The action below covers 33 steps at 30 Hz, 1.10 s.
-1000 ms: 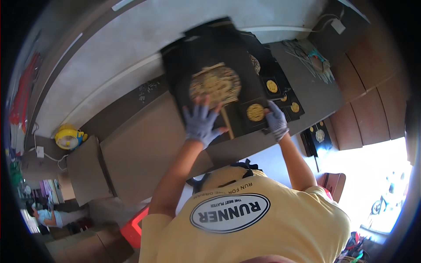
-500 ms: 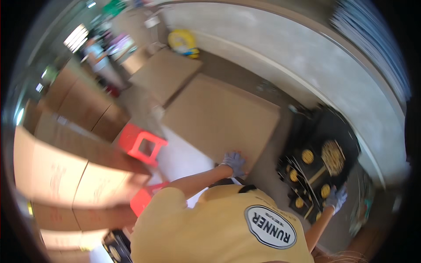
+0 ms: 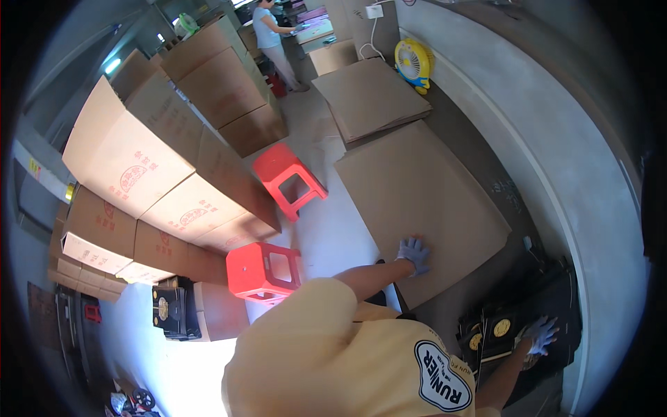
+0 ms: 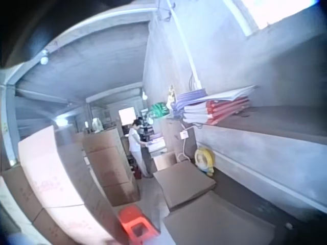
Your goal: The person wraps black decorative boxes with gold patterns using brown cardboard sheets. They place each box on a sheet, fold the sheet over, and smooth it down before stacking the wrapped box and repeating the process.
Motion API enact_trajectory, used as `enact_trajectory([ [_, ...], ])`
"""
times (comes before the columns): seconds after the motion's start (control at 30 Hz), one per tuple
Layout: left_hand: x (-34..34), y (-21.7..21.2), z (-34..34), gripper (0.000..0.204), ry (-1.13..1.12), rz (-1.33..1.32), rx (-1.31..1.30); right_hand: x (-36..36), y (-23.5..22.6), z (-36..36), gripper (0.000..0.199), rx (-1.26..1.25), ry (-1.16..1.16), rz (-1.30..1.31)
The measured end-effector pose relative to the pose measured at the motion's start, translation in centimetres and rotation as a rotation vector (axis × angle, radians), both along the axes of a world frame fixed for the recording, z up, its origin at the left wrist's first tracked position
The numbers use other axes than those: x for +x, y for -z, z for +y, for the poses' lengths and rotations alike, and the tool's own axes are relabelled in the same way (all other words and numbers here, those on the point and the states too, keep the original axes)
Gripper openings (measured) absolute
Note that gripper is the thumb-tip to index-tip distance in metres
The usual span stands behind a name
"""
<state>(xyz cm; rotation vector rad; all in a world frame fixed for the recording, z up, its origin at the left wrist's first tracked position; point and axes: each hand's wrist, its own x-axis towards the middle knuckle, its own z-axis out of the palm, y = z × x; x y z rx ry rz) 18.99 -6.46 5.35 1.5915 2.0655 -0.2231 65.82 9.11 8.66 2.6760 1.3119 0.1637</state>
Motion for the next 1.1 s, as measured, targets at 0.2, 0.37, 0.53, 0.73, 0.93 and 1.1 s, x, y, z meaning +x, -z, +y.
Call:
enact_trajectory([
  [0.2,1.2,2.2,2.0,0.070,-0.191,0.137,0.206,2.4,4.2,0.7,0.060,0.063,-0.027,-0.050],
  [0.37,1.4,3.3,1.4,0.068,-0.204,0.127,0.261,4.0,4.7,0.4,0.054,0.076,-0.036,-0.138],
  [0.53,1.7,2.4,1.7,0.068,-0.228,0.105,0.355,4.7,5.1,-0.6,0.053,0.059,-0.061,-0.198],
  [0.73,1.6,2.8,1.4,0.068,-0.254,0.118,0.360,3.4,3.5,-0.4,0.053,0.052,-0.061,-0.150],
  [0.93,1.4,2.3,2.3,0.066,-0.224,0.089,0.263,4.3,4.4,-0.3,0.053,0.017,-0.038,-0.209],
  [1.1,1.4,1.8,2.6,0.065,-0.212,0.141,0.201,2.5,3.0,0.8,0.055,0.006,0.003,-0.204],
])
